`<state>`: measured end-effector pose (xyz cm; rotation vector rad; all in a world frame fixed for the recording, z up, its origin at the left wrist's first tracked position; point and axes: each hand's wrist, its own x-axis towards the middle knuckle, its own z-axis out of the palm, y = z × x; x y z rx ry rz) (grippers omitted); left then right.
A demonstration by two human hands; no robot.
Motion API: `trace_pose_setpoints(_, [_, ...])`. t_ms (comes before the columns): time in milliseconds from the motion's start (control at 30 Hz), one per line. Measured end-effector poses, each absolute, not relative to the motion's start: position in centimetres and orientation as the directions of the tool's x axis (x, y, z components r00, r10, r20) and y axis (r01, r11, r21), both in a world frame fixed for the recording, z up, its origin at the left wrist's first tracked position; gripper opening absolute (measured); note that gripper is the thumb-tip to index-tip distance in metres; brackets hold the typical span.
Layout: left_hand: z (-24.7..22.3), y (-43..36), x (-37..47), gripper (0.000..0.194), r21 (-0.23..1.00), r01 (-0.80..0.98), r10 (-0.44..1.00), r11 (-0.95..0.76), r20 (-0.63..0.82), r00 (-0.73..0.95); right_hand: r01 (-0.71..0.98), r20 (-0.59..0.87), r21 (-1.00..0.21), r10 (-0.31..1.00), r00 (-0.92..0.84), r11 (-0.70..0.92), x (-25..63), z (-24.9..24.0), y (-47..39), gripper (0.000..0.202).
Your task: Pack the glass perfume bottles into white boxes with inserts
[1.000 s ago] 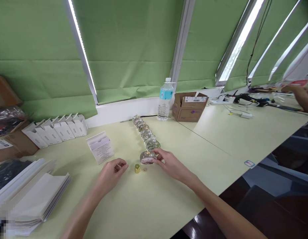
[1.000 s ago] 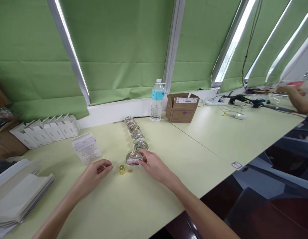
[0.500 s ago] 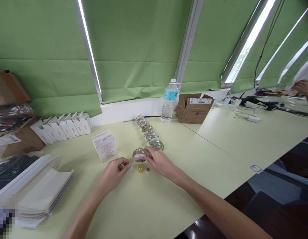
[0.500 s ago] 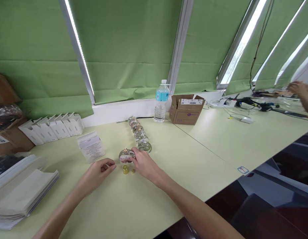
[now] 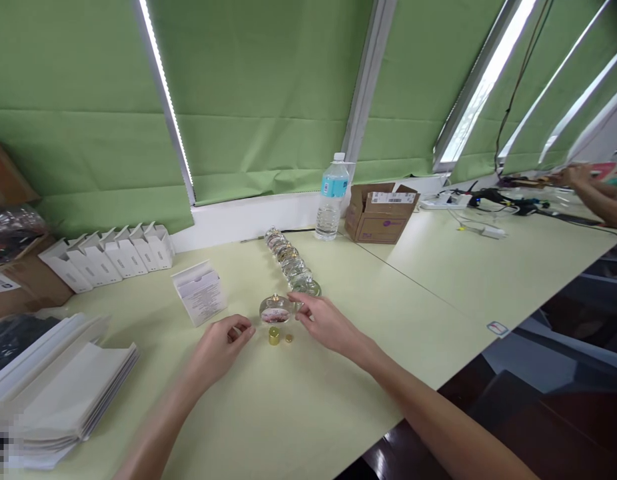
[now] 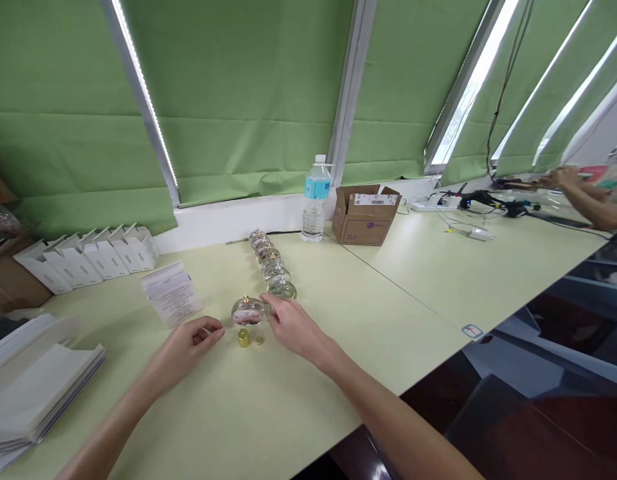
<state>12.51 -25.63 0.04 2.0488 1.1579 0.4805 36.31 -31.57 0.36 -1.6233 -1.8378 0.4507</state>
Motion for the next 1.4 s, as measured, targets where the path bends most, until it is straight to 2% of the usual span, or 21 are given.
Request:
trace_pose_setpoints(133, [0.2, -25.7, 12.5, 0.036, 0.75, 0.57, 0.851, -0.334, -0.019, 0.524, 0.797, 0.347, -0.584, 0.935, 0.077, 0.151, 37.7, 1.4, -32.2, 0.031])
trace_pose_setpoints(267, [0.3, -25.8, 12.6, 0.036, 0.755, 0.564, 0.857, -0.335, -0.004, 0.515, 0.858, 0.342, -0.498, 0.938, 0.057, 0.13, 38.4, 2.1, -32.3, 0.029])
trace_pose_setpoints(400, [0.2, -25.8, 12.6, 0.036, 0.752, 0.57, 0.857, -0.333, -0.01, 0.515, 0.844, 0.345, -0.523, 0.935, 0.082, 0.119, 37.8, 2.7, -32.1, 0.029])
trace_pose_setpoints(500, [0.1, -25.7, 12.5, 0.036, 0.758, 0.561, 0.853, -0.333, -0.012, 0.522, 0.833, 0.301, -0.532, 0.953, 0.018, 0.152, 36.5, 3.4, -31.8, 0.028])
trace_pose_setpoints(633, [-0.1, -25.6, 12.5, 0.034, 0.761, 0.549, 0.846, -0.346, -0.001, 0.534, 0.847, 0.213, -0.491, 0.971, -0.113, 0.206, 34.6, 4.0, -31.0, 0.038])
trace_pose_setpoints(833, [0.0, -25.6, 12.5, 0.033, 0.76, 0.554, 0.851, -0.339, -0.003, 0.525, 0.902, 0.083, -0.413, 0.992, -0.099, 0.125, 33.2, 3.2, -28.6, 0.021])
trace_pose_setpoints(1033, [0.0, -25.5, 12.5, 0.034, 0.768, 0.545, 0.851, -0.337, 0.001, 0.525, 0.958, 0.088, -0.25, 0.988, -0.124, 0.142, 32.6, 3.4, -23.5, 0.017])
trace_pose_setpoints(1200, [-0.7, -25.2, 12.5, 0.032, 0.783, 0.512, 0.842, -0.354, 0.029, 0.538, 0.976, 0.101, -0.206, 0.994, -0.048, 0.068, 32.1, 4.3, -17.0, 0.03])
trace_pose_setpoints(1400, [-1.4, -25.0, 12.5, 0.031, 0.803, 0.492, 0.85, -0.336, 0.033, 0.526, 0.979, 0.131, -0.204, 0.991, 0.021, 0.006, 32.3, 5.6, -13.3, 0.034])
